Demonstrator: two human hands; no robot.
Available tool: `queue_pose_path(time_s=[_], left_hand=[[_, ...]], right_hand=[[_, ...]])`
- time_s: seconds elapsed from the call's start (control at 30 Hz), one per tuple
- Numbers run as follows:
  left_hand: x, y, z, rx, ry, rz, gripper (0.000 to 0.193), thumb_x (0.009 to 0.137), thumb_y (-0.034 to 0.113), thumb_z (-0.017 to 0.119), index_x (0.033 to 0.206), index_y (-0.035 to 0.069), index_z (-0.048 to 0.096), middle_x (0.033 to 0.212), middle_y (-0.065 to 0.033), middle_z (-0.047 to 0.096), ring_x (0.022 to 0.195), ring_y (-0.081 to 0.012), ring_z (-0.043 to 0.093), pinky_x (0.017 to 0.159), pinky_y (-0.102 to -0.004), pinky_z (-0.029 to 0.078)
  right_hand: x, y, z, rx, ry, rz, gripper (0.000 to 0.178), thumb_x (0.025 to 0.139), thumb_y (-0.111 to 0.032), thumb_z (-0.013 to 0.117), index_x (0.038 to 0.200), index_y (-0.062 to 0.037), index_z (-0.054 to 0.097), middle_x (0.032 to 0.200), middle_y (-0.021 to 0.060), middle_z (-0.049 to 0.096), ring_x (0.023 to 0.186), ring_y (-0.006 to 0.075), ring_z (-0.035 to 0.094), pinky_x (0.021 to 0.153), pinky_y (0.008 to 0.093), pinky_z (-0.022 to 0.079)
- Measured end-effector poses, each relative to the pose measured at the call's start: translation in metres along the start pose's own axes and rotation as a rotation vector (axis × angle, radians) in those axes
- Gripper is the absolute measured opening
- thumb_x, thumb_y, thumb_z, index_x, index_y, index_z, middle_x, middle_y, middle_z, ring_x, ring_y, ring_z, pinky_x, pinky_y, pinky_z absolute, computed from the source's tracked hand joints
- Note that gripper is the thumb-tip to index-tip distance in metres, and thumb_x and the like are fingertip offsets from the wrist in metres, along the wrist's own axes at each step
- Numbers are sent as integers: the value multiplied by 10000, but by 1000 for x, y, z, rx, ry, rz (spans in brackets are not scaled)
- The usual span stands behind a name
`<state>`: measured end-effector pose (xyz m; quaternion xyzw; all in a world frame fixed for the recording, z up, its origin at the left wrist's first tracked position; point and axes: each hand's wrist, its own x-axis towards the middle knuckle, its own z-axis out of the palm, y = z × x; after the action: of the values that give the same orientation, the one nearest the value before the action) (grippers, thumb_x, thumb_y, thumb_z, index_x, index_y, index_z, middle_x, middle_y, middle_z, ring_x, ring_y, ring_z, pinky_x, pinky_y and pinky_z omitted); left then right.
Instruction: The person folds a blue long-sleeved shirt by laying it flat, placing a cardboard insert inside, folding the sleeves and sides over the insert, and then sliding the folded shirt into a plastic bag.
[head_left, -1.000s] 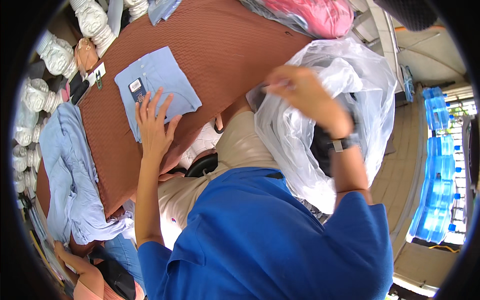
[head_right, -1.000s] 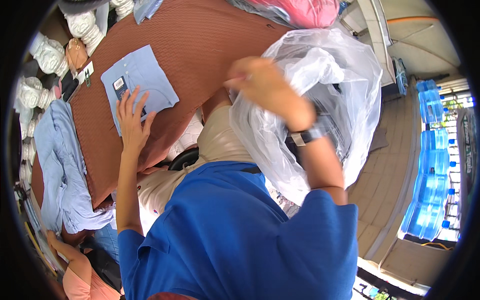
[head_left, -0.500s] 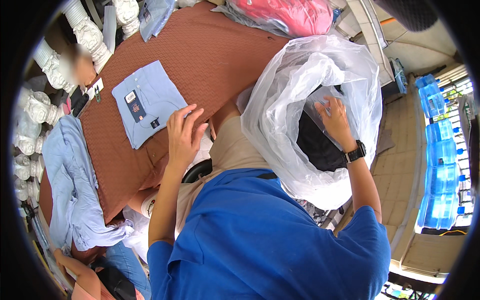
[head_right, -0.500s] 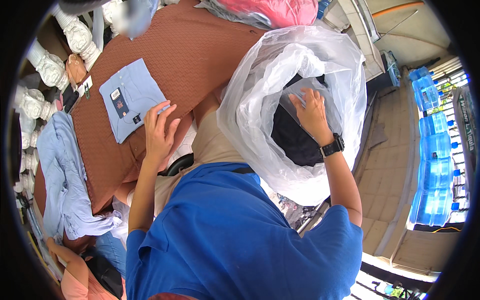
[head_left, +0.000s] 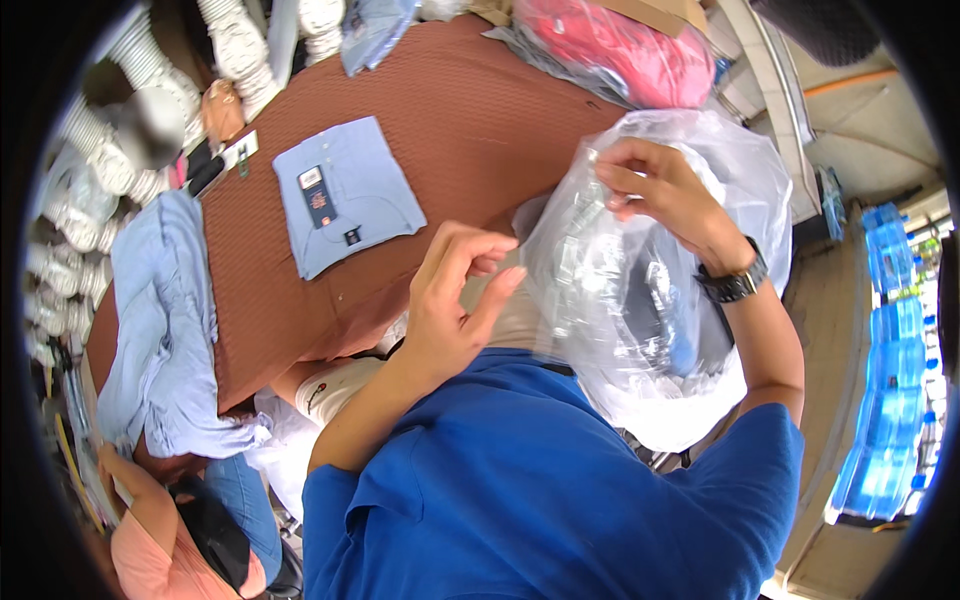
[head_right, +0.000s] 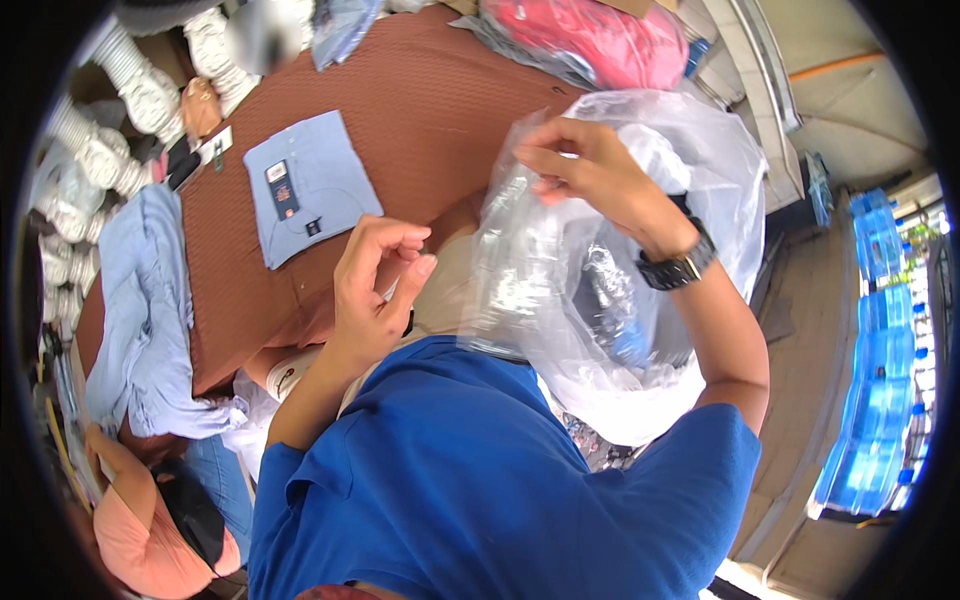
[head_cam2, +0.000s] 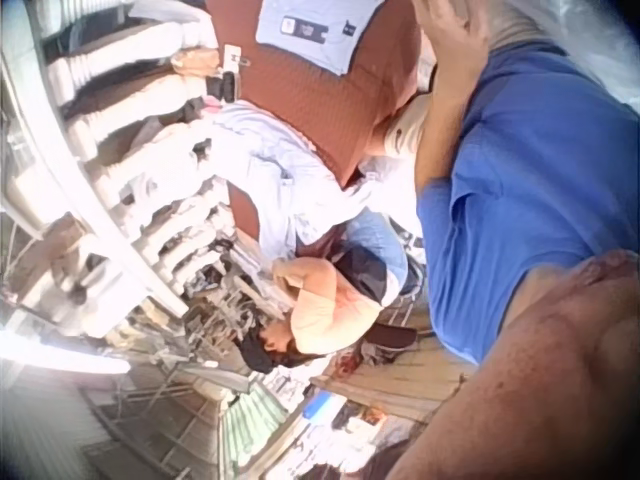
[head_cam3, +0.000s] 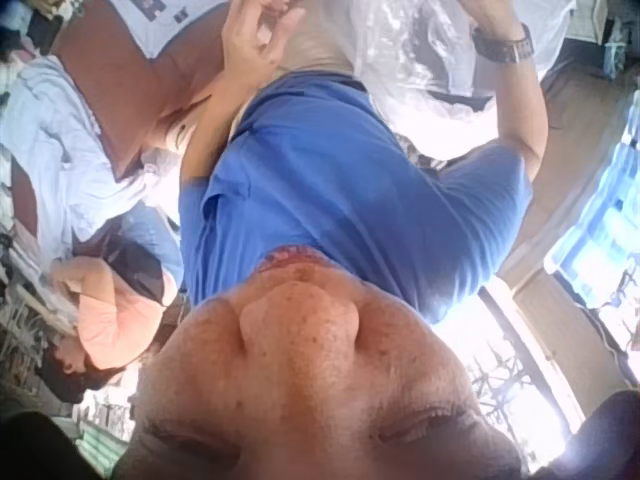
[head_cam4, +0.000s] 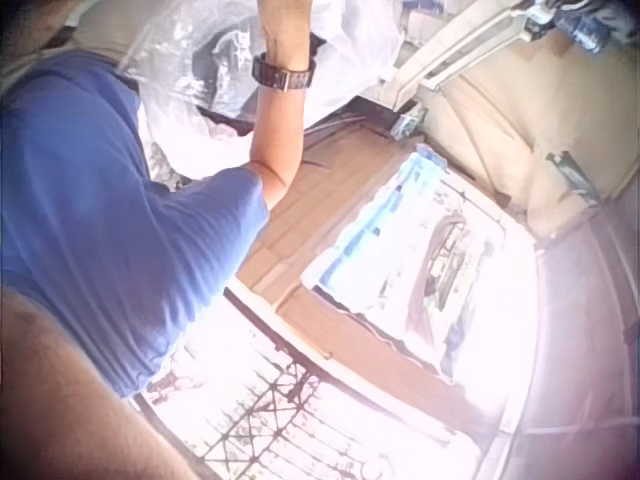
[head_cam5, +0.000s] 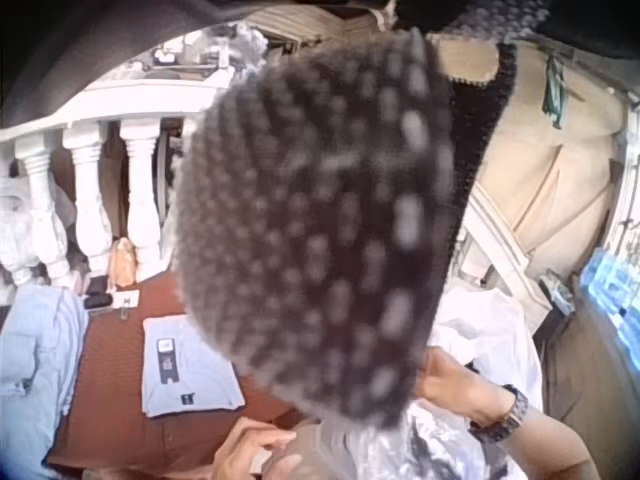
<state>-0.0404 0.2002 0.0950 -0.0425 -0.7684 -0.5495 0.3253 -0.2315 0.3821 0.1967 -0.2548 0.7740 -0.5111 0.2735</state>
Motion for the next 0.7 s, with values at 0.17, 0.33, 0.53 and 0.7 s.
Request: queue_pose_path(time_s=[0.17, 0.33, 0.53, 0.7], left_hand=[[43, -9, -15, 474, 166, 5, 320, 865, 103, 713, 1116, -14, 553, 1023, -155, 568, 924, -298, 586, 814, -392, 479], [45, -78, -56, 810, 342, 49, 216, 852, 38, 686, 1039, -4, 586, 948, -144, 610, 933, -339, 606, 810, -415, 488], [37, -106, -120, 646, 497, -51, 144, 919, 110, 687, 905, -32, 699, 765, -105, 682, 641, -185, 637, 618, -308, 498], [45, -100, -150, 412, 539, -335, 167, 916, 128, 696, 913, -35, 729, 702, -118, 698, 618, -136, 635, 599, -307, 493]], right_hand=[[79, -1, 86, 285, -132, -6, 206, 926, -91, 699, 1060, 45, 622, 951, 102, 680, 751, 151, 699, 680, 243, 611], [130, 1, 155, 430, -234, -12, 180, 924, -76, 690, 1056, 21, 615, 945, 104, 685, 772, 151, 699, 719, 270, 616], [167, -1, 184, -339, 148, -862, 450, 808, -245, 832, 1065, 68, 636, 896, 135, 700, 736, 173, 656, 680, 313, 528], [230, 58, 192, -182, -215, -667, 373, 840, -242, 823, 1038, 39, 677, 827, 75, 701, 721, 123, 631, 669, 287, 521]])
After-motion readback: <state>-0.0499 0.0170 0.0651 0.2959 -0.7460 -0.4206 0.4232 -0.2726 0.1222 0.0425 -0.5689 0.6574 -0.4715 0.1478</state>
